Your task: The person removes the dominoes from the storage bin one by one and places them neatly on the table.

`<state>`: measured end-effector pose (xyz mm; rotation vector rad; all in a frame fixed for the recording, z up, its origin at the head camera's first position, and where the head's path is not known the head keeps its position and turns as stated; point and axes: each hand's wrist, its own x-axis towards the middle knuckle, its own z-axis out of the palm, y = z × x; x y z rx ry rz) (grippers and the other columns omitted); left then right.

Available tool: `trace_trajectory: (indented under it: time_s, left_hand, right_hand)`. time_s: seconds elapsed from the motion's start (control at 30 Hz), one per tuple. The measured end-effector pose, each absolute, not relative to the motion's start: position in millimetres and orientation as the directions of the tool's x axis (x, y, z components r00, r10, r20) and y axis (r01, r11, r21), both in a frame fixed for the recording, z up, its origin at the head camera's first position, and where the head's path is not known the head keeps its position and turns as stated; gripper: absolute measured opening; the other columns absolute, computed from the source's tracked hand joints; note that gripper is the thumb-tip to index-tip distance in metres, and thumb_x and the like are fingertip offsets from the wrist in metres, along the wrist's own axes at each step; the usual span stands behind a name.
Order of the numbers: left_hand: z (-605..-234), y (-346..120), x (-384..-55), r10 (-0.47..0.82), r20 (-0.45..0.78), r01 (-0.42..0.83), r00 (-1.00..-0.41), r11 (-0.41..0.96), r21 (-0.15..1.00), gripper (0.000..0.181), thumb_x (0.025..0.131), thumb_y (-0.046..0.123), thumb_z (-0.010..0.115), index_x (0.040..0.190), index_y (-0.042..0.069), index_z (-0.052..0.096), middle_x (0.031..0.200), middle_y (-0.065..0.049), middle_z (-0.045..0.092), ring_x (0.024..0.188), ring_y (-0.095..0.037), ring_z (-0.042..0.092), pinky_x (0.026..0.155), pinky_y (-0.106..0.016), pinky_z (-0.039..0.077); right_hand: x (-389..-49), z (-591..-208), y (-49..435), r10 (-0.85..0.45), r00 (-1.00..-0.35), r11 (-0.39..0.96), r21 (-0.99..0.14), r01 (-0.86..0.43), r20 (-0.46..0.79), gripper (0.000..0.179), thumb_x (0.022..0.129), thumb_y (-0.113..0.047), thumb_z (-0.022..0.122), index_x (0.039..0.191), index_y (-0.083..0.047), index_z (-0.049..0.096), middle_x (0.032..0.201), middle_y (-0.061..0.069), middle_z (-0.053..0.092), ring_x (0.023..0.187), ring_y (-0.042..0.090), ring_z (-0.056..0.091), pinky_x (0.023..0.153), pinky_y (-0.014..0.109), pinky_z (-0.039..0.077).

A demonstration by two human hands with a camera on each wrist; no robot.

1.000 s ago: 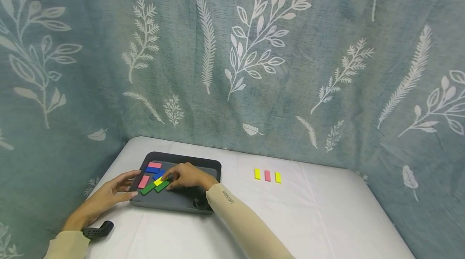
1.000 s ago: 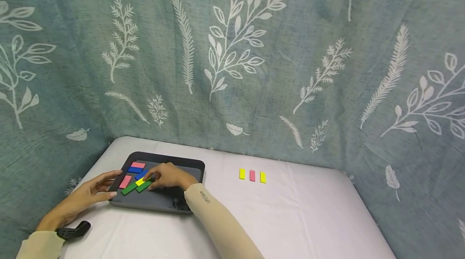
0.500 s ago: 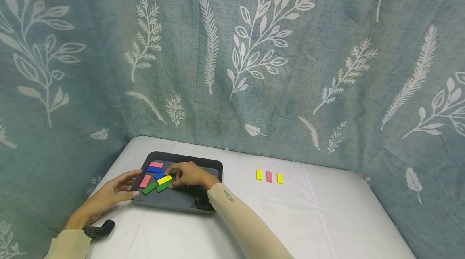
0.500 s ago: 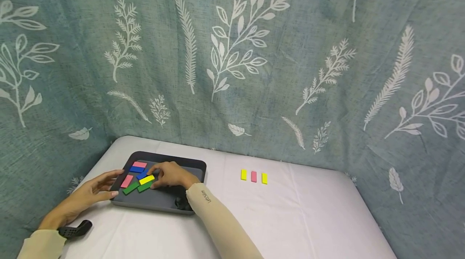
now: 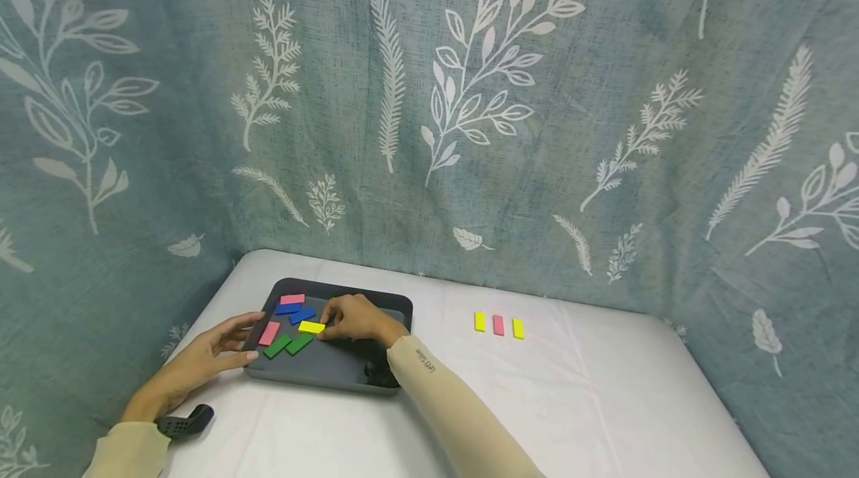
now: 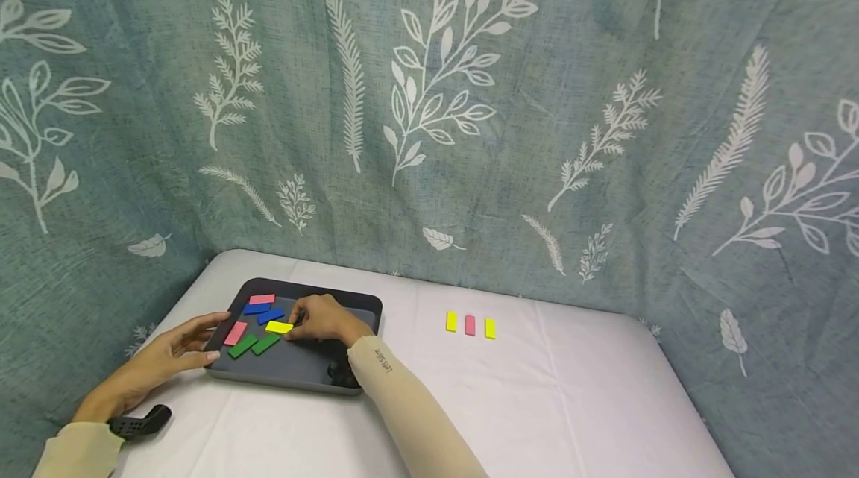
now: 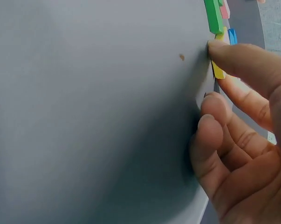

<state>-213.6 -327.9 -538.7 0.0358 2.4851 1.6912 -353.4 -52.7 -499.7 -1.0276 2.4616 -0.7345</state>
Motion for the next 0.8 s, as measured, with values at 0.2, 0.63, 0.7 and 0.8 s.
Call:
trace_trajectory:
  time_s: [0.2, 0.63, 0.7, 0.8]
  left_hand:
    - [-539.8, -329.0, -213.2, 0.102, -0.092, -0.049, -0.991, 0.363, 0.93, 0.082, 0.092, 0.035, 0.078, 0.16, 0.017, 0.035, 0.156, -0.019, 0.039, 0.13, -0.039, 0.042, 0.096, -0.059, 0.043]
    - [-539.5, -328.3, -214.1, 0.112, -0.102, -0.056, -0.988, 0.355, 0.933, 0.082, 0.093, 0.033, 0.078, 0.161, 0.018, 0.034, 0.158, -0.019, 0.037, 0.131, -0.039, 0.042, 0.097, -0.061, 0.042]
    - [-539.6, -327.8, -213.8, 0.109, -0.104, -0.059, -0.989, 0.356, 0.933, 0.082, 0.093, 0.033, 0.078, 0.161, 0.017, 0.033, 0.157, -0.02, 0.037, 0.13, -0.039, 0.042, 0.096, -0.061, 0.043]
    - [-539.2, -327.6, -213.1, 0.103, -0.106, -0.063, -0.989, 0.354, 0.933, 0.082, 0.093, 0.032, 0.078, 0.161, 0.018, 0.033, 0.157, -0.02, 0.037, 0.131, -0.038, 0.042, 0.096, -0.061, 0.043]
  right_hand:
    - [-353.1, -496.3, -45.8, -0.772, -0.619, 0.561, -0.609, -0.56, -0.142, 0.017, 0.088, -0.031, 0.084, 0.088, -0.017, 0.074, 0.074, -0.009, 0.066, 0.06, 0.007, 0.056, 0.054, 0.023, 0.049]
    - [-356.8, -495.6, -47.9, -0.813, -0.551, 0.521, -0.655, -0.548, -0.186, 0.045, 0.09, -0.023, 0.083, 0.132, -0.02, 0.067, 0.08, -0.001, 0.067, 0.059, 0.012, 0.056, 0.053, 0.024, 0.047]
    - [-357.3, -496.0, -48.6, -0.808, -0.555, 0.531, -0.651, -0.543, -0.196, 0.045, 0.089, -0.024, 0.083, 0.131, -0.019, 0.068, 0.079, -0.002, 0.067, 0.058, 0.011, 0.055, 0.053, 0.024, 0.047]
    - [-357.7, -497.1, -49.3, -0.801, -0.563, 0.541, -0.645, -0.539, -0.201, 0.045, 0.089, -0.026, 0.084, 0.13, -0.018, 0.067, 0.078, -0.003, 0.067, 0.057, 0.01, 0.055, 0.053, 0.023, 0.046]
